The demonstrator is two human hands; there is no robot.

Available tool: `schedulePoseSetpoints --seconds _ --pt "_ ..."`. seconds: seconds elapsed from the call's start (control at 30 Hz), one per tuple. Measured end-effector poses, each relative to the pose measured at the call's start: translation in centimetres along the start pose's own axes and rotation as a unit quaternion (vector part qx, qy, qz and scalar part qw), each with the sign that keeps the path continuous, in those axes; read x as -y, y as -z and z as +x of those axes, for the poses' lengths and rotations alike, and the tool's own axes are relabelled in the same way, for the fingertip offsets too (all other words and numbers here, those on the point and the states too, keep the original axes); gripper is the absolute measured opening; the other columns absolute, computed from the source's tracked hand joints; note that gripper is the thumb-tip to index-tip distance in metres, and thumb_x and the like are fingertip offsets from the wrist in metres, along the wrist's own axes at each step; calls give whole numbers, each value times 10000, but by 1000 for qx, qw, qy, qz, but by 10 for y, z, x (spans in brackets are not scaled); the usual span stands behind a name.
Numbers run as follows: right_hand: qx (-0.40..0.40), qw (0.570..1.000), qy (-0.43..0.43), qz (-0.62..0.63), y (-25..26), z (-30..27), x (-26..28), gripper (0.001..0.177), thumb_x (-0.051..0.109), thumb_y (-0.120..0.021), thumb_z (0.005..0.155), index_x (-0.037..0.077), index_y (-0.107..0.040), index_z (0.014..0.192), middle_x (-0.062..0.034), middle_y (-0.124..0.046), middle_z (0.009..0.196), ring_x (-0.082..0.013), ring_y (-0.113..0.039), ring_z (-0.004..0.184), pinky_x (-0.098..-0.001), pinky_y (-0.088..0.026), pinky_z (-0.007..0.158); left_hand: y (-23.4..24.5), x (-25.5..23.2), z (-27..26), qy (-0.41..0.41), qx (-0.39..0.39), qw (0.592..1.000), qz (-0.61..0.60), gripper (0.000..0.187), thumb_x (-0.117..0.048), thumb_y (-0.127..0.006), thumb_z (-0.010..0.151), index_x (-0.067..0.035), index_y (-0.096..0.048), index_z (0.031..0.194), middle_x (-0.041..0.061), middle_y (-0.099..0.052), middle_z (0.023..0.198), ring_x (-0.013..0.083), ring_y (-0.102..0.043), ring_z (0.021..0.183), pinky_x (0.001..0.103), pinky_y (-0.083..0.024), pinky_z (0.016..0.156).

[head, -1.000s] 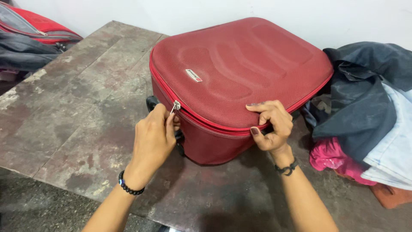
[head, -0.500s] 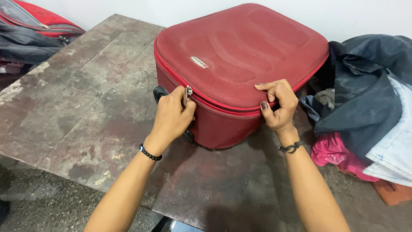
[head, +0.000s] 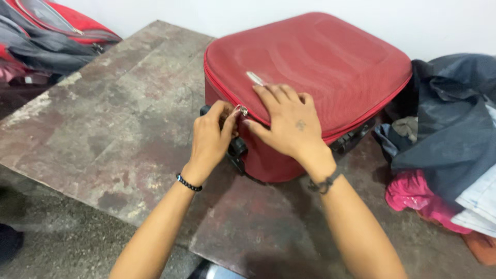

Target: The person opens a red suitcase and begins folding clothes. They fold a dark shirt and place it inside the suitcase, then fold a pair of light blue jeans. The video ends while the jeans are being folded.

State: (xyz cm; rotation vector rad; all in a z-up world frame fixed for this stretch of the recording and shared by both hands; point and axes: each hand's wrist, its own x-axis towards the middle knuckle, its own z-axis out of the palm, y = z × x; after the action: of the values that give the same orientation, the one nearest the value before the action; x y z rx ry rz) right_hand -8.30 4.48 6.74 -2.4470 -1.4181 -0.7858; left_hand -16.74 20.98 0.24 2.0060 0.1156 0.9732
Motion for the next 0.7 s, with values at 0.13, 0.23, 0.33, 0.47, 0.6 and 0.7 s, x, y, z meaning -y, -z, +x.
schedulePoseSetpoints --seconds 0.13,0.23,0.33,0.47,0.6,0.7 --pt "22 1000 -14 6 -5 5 0 667 473 -623 905 145 -514 1475 -114 -582 1435 -305 -484 1352 -547 -366 1031 9 8 3 10 17 999 -42 95 -110 -643 980 -16 -657 972 96 -717 725 179 -747 624 307 -580 573" --pt "6 1000 -12 -4 -8 -4 -1 613 438 -595 950 144 -513 1482 -107 -577 1458 -307 -487 1366 -542 -370 1051 9 10 5 -56 1 998 13 76 -94 -659 957 -20 -668 943 112 -710 787 216 -743 674 336 -563 615" --pt "-1 1000 -13 -8 -12 -3 -1 592 433 -576 960 157 -513 1479 -109 -579 1457 -308 -492 1372 -539 -374 1052 10 9 8 -82 -27 994 69 110 -116 -689 945 -26 -644 900 141 -678 804 310 -700 733 408 -531 650" --pt "2 1000 -12 -5 -15 -7 -3 566 437 -555 983 178 -516 1485 -101 -582 1457 -306 -495 1372 -548 -369 1064 9 15 7 -93 -37 986 133 147 -150 -675 957 -31 -598 921 171 -647 859 411 -644 827 497 -491 684" --pt "6 1000 -17 13 -14 -7 -1 556 424 -541 994 184 -520 1495 -102 -581 1452 -298 -494 1369 -560 -358 1061 16 34 26 -86 -59 976 189 137 -177 -662 972 -56 -600 956 172 -663 912 433 -637 866 522 -479 681" --pt "7 1000 -17 15 -13 -6 -2 530 420 -541 989 189 -540 1467 -94 -581 1464 -294 -495 1376 -543 -368 1064 26 49 51 -88 -90 971 202 140 -188 -668 973 -55 -626 971 173 -678 897 425 -647 826 517 -486 669"
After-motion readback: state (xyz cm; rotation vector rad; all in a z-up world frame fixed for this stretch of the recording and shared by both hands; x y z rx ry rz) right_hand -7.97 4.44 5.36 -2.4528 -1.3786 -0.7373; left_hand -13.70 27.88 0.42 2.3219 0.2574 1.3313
